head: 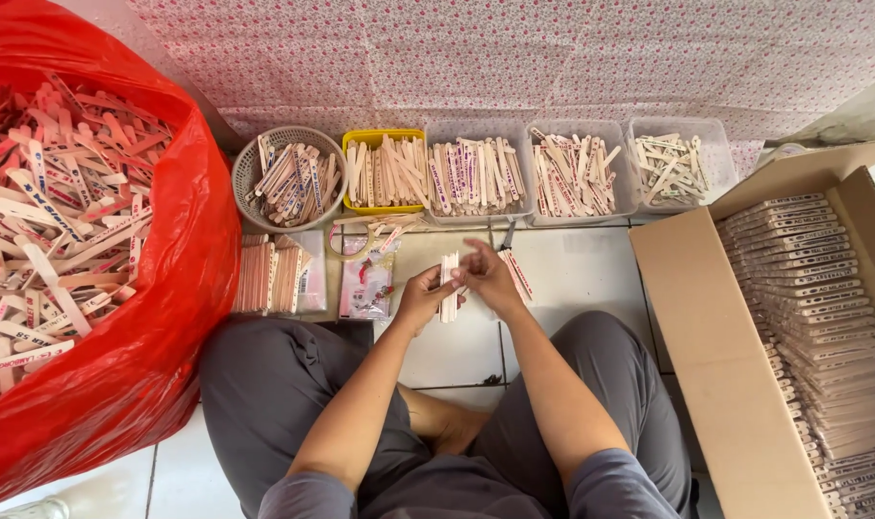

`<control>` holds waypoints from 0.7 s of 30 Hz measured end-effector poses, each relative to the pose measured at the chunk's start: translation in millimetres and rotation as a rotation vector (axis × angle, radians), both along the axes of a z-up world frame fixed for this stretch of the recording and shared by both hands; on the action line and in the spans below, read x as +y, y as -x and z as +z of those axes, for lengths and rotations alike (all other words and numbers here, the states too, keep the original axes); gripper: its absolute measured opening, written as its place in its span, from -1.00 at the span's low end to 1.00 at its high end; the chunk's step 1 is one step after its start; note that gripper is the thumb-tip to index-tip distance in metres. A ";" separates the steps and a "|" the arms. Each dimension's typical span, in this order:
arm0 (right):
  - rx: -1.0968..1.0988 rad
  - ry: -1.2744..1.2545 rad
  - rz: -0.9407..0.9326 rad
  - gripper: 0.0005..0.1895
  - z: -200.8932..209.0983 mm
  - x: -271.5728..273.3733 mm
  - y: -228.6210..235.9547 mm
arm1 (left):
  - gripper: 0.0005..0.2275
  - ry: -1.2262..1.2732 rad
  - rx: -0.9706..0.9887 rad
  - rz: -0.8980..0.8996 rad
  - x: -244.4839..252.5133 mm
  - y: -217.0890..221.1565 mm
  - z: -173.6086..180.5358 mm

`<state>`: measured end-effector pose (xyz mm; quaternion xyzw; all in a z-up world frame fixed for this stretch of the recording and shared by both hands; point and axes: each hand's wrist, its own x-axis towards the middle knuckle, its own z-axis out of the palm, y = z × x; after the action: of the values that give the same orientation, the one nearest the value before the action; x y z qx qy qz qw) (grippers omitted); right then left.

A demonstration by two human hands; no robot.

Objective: The person sits on the floor and sorts wooden popsicle sticks into small plastic bags. They gather sticks from a pile, align them, and place them into bags, which are then set aside.

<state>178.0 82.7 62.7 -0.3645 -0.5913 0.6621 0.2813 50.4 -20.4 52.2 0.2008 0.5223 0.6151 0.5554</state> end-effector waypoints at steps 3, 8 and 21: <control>-0.078 0.045 0.293 0.32 40.5 5.7 -8.7 | -0.67 0.064 -0.158 0.055 9.8 6.5 -19.3; -0.278 -0.171 0.495 0.69 89.8 -21.1 1.5 | -0.71 0.114 -0.270 -0.013 2.5 11.6 9.5; -0.236 -0.361 0.428 0.55 78.0 -38.7 3.8 | -0.71 0.155 -0.307 -0.078 8.7 18.1 -13.6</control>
<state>174.1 44.1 140.7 -0.2503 -0.7914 0.5437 0.1248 32.2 -11.6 38.6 0.0812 0.4690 0.5746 0.6658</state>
